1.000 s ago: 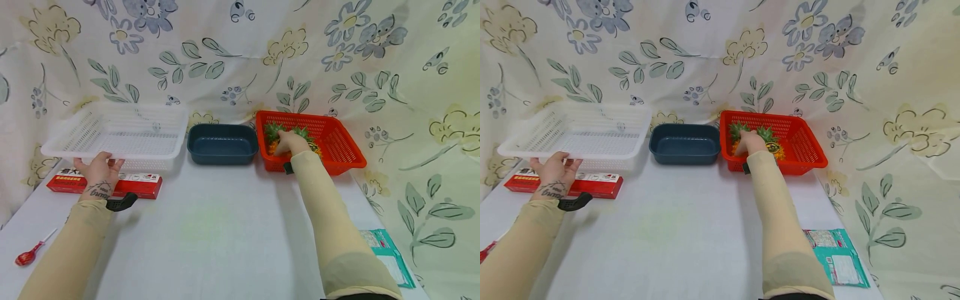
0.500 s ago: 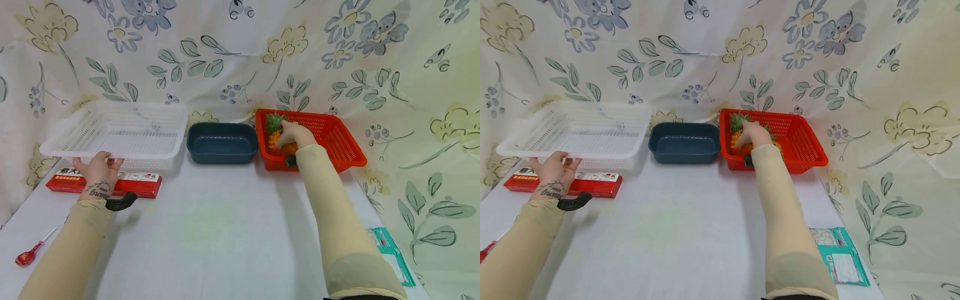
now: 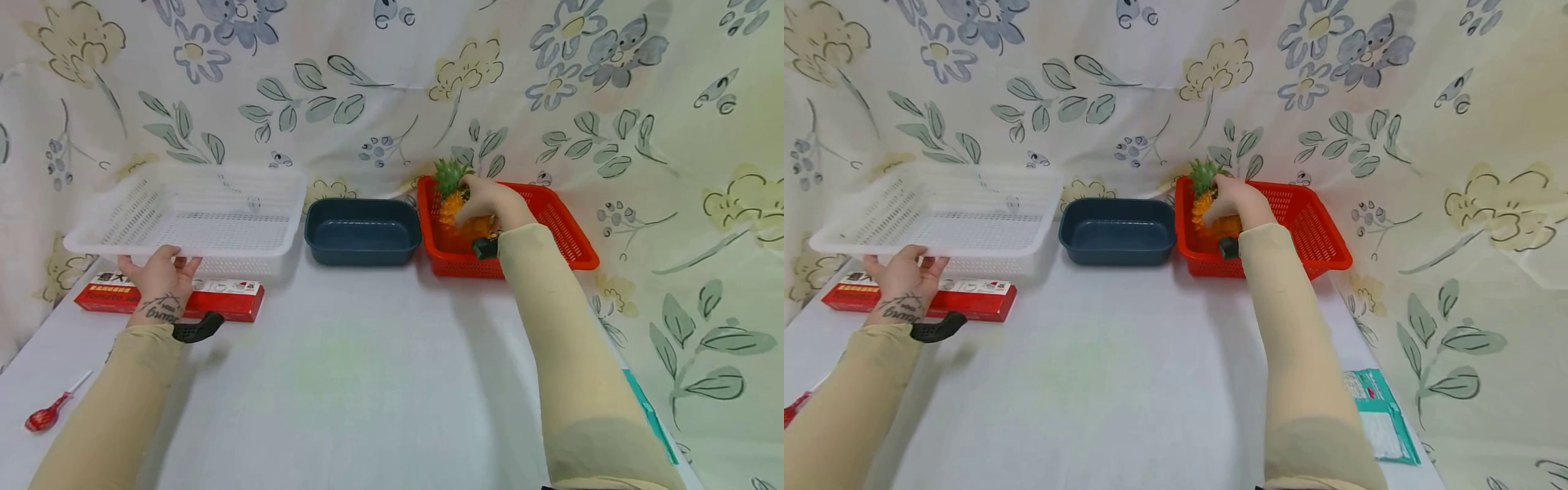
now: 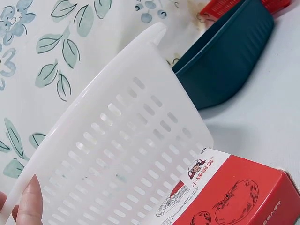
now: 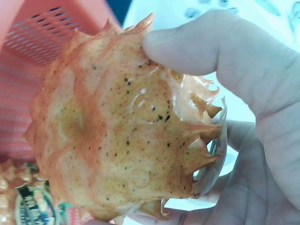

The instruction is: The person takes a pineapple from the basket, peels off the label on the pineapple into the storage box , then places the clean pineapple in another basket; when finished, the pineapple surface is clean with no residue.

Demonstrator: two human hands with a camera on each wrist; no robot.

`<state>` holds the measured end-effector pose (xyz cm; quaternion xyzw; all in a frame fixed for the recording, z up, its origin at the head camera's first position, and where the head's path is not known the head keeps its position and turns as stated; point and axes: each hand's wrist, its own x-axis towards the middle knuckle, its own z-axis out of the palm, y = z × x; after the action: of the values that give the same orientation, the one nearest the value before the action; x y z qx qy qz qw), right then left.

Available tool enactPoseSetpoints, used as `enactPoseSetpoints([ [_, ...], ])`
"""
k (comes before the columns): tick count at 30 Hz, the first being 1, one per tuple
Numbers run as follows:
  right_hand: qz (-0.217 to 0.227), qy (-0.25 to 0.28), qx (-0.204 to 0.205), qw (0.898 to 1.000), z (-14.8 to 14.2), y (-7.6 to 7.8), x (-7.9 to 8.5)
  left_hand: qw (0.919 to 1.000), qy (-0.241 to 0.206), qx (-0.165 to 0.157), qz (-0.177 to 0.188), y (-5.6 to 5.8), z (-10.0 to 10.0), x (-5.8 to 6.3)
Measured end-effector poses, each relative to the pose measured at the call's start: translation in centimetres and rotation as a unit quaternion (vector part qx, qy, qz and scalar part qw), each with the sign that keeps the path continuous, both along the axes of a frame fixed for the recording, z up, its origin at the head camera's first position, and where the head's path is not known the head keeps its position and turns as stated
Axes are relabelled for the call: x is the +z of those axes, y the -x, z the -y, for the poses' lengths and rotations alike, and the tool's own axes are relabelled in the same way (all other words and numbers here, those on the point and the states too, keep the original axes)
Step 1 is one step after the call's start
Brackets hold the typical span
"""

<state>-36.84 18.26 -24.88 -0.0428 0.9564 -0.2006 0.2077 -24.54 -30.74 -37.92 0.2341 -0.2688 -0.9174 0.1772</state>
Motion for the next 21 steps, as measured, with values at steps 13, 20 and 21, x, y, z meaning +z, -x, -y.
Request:
enactPoseSetpoints([
  [13, -0.063, -0.016, 0.109, 0.992, 2.2, -3.3, 1.5, 0.9999, 0.000, 0.002, 0.012, 0.0, 0.0, 0.1],
  [20, -0.076, -0.029, 0.175, 0.981, 5.3, -6.7, 0.4, 0.9998, 0.014, 0.004, 0.013, 0.0, -0.1, 0.2],
  [21, -0.074, -0.025, 0.182, 0.980, 5.7, -7.2, 0.1, 0.9998, 0.015, 0.004, 0.013, 0.0, -0.1, 0.2],
])
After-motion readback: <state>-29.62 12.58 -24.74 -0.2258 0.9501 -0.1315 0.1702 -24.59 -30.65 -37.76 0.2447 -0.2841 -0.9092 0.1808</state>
